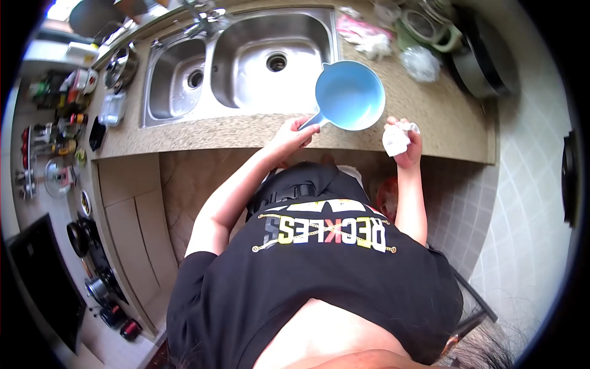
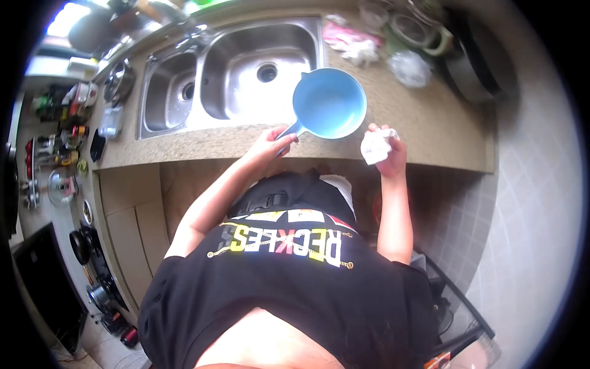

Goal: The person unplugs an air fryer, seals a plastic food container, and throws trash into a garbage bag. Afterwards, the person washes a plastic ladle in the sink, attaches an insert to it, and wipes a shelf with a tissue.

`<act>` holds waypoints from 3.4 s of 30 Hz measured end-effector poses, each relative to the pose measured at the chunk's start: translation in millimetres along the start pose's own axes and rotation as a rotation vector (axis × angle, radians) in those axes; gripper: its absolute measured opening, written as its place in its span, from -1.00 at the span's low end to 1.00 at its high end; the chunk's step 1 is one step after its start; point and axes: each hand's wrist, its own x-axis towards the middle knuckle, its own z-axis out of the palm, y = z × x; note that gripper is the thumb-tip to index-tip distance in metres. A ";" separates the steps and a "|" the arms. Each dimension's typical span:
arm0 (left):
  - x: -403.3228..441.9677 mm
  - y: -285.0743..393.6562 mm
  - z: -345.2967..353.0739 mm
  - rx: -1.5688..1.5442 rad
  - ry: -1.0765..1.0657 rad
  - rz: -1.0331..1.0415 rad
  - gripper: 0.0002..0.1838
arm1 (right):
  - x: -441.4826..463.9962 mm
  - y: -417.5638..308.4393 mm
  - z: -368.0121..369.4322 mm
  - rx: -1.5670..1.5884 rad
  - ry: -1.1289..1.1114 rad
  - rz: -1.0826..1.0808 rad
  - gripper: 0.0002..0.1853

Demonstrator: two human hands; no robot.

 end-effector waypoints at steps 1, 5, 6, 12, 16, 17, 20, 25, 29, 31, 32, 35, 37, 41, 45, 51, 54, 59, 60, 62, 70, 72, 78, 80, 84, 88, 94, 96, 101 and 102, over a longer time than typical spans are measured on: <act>13.5 -4.9 2.8 0.010 -0.017 -0.024 -0.77 | -1.2 -2.9 -0.8 0.034 0.000 -0.015 -0.84; 57.7 -13.9 33.0 0.046 -0.083 -0.031 -0.77 | -17.4 -27.9 -9.5 0.071 -0.021 -0.062 -0.80; 66.4 -15.3 38.5 0.049 -0.090 -0.035 -0.77 | -21.3 -31.8 -14.9 0.095 -0.045 -0.063 -0.78; 90.2 -18.5 64.5 -0.025 0.011 -0.023 -0.64 | -33.1 -37.5 -40.7 0.164 -0.104 -0.024 -0.64; 102.2 -46.1 40.2 0.417 0.372 0.429 -0.59 | -11.0 -27.0 -27.7 0.159 -0.111 0.034 -0.68; 90.7 -44.2 32.1 0.382 0.403 0.355 -0.61 | -2.6 -21.2 -26.0 0.149 -0.113 0.058 -0.69; 45.5 -31.4 5.1 -0.003 0.335 0.095 -0.62 | 20.9 3.9 -6.0 0.016 0.016 0.086 -0.66; -32.3 -71.5 -57.0 -0.170 0.608 0.066 -0.66 | 56.3 76.4 47.5 -0.070 -0.110 0.183 -0.68; -116.4 -99.4 -122.3 -0.332 0.823 0.042 -0.70 | 78.3 159.1 83.7 -0.042 -0.167 0.374 -0.61; -159.2 -119.9 -158.9 -0.388 0.869 0.043 -0.70 | 87.0 205.6 105.1 -0.067 -0.034 0.407 -0.56; -180.1 -131.1 -176.9 -0.430 0.882 0.024 -0.70 | 91.6 230.0 113.7 -0.072 -0.050 0.421 -0.56; -236.0 -163.7 -221.4 -0.468 0.961 0.033 -0.72 | 106.0 303.9 128.9 -0.051 -0.023 0.511 -0.54; -268.8 -185.3 -242.5 -0.514 1.026 0.011 -0.73 | 117.1 351.5 133.4 -0.064 0.005 0.560 -0.55; -326.5 -207.1 -266.8 -0.609 1.112 0.012 -0.76 | 137.0 426.4 164.8 -0.119 0.005 0.697 -0.58; -359.2 -226.2 -285.6 -0.742 1.149 0.054 -0.75 | 164.7 484.8 189.0 -0.187 -0.015 0.785 -0.56; -377.7 -230.4 -341.4 -0.867 1.244 0.082 -0.76 | 219.5 554.0 211.1 -0.287 -0.002 0.839 -0.53; -386.7 -222.7 -397.1 -0.835 1.293 0.133 -0.75 | 258.1 595.9 214.2 -0.297 0.006 0.853 -0.50; -404.7 -197.0 -499.4 -0.792 1.409 0.179 -0.77 | 325.3 674.2 248.7 -0.321 0.011 0.894 -0.48; -408.4 -187.9 -518.0 -0.779 1.404 0.188 -0.77 | 335.9 688.7 259.7 -0.299 0.041 0.893 -0.47; -414.2 -168.7 -558.7 -0.716 1.389 0.195 -0.76 | 360.8 719.2 274.4 -0.308 -0.007 0.879 -0.46; -402.0 -144.3 -721.2 -0.757 1.350 0.179 -0.74 | 378.8 754.0 314.2 -0.486 -0.072 0.950 -0.55; -397.4 -146.0 -765.9 -0.775 1.346 0.170 -0.74 | 373.1 749.1 312.0 -0.478 0.022 0.921 -0.56; -388.7 -143.7 -877.9 -0.722 1.509 0.037 -0.82 | 364.2 741.9 285.2 -0.480 0.166 0.821 -0.59; -394.3 -148.8 -904.5 -0.688 1.446 0.054 -0.82 | 359.9 749.3 291.4 -0.529 0.257 0.758 -0.59; -401.5 -156.8 -944.4 -0.607 1.318 0.007 -0.80 | 360.3 786.5 306.5 -0.554 0.275 0.755 -0.60; -404.7 -152.8 -965.3 -0.618 1.157 -0.037 -0.86 | 368.7 826.5 324.8 -0.627 0.231 0.771 -0.62; -404.3 -157.0 -978.3 -0.628 1.027 -0.003 -0.88 | 374.5 871.9 340.9 -0.692 0.252 0.750 -0.65; -403.1 -158.2 -977.2 -0.616 1.010 0.053 -0.88 | 375.9 880.6 340.7 -0.728 0.243 0.767 -0.65; -398.9 -160.6 -972.5 -0.445 1.053 0.222 -0.87 | 380.9 901.6 350.2 -0.796 0.234 0.735 -0.67; -398.8 -160.7 -971.3 -0.445 1.050 0.223 -0.87 | 384.4 904.7 351.2 -0.828 0.221 0.732 -0.67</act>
